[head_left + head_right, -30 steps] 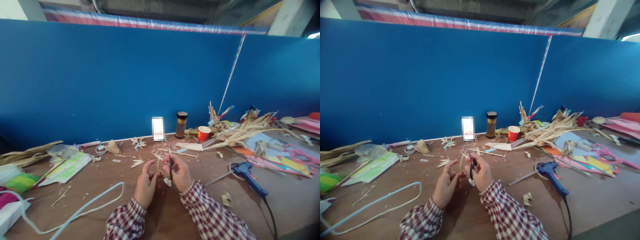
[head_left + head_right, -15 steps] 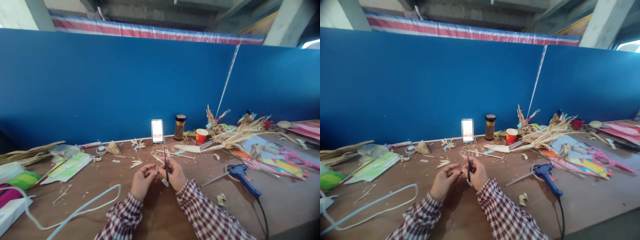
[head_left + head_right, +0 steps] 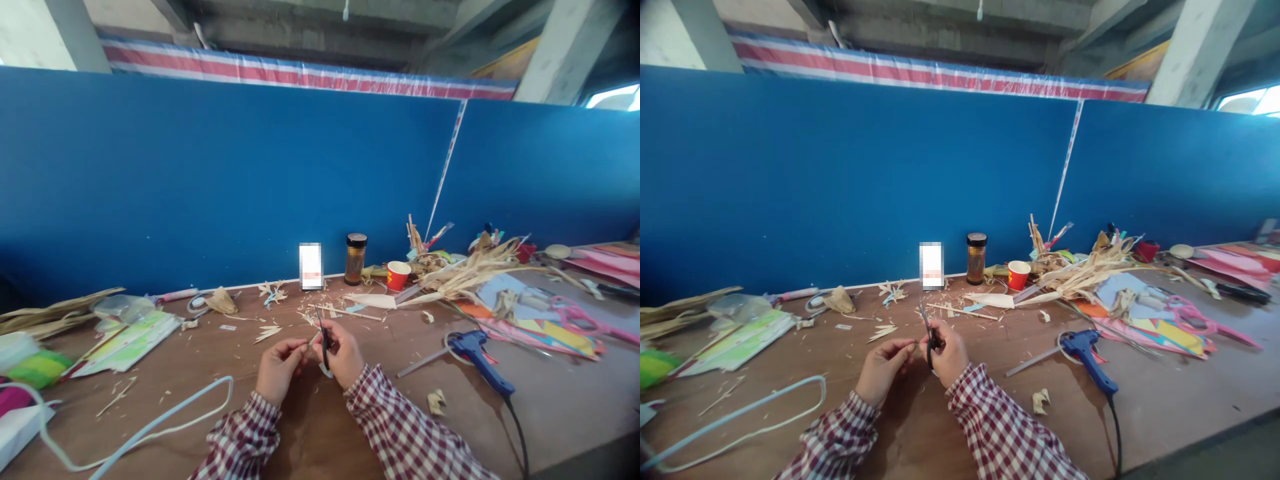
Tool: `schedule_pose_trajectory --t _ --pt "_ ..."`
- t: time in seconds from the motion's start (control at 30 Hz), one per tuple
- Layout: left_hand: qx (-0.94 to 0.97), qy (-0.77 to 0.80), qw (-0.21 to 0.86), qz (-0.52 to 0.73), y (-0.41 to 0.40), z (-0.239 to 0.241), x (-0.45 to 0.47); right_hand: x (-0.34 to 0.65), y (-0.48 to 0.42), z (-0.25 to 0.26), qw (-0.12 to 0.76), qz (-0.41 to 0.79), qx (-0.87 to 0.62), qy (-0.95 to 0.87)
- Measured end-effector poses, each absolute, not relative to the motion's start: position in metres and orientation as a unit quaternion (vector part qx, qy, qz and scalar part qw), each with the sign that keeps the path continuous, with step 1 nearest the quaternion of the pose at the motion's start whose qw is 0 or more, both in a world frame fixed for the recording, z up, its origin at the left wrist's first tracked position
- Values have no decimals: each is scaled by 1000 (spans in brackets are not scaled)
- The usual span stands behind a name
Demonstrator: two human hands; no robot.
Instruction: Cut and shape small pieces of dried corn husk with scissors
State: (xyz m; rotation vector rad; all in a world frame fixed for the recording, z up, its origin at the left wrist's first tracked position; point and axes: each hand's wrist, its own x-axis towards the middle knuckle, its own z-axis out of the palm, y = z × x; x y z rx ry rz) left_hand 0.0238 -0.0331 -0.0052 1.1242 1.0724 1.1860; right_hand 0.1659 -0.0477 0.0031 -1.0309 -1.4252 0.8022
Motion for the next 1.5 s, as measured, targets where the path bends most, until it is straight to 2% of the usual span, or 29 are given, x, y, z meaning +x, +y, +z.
schedule_pose_trajectory --t 0.1,0.33,0.5,0.73,0.93,1.13,1.5 --pt "485 467 521 524 -33 -5 24 164 -47 1 562 335 -439 -615" --pt "378 396 653 524 -38 -4 32 160 -49 2 547 352 -438 -621" --pt "344 399 654 542 -35 3 28 163 -48 2 545 350 -454 -611" --pt "501 411 563 513 -35 -1 25 168 -49 7 549 328 -470 -608" --pt "651 420 406 484 -45 3 26 167 -51 7 552 346 -432 -623" --pt "683 441 331 480 -51 12 24 168 -51 7 549 343 -427 -631" --pt "747 446 189 455 -44 0 18 168 -48 3 554 430 -408 -585"
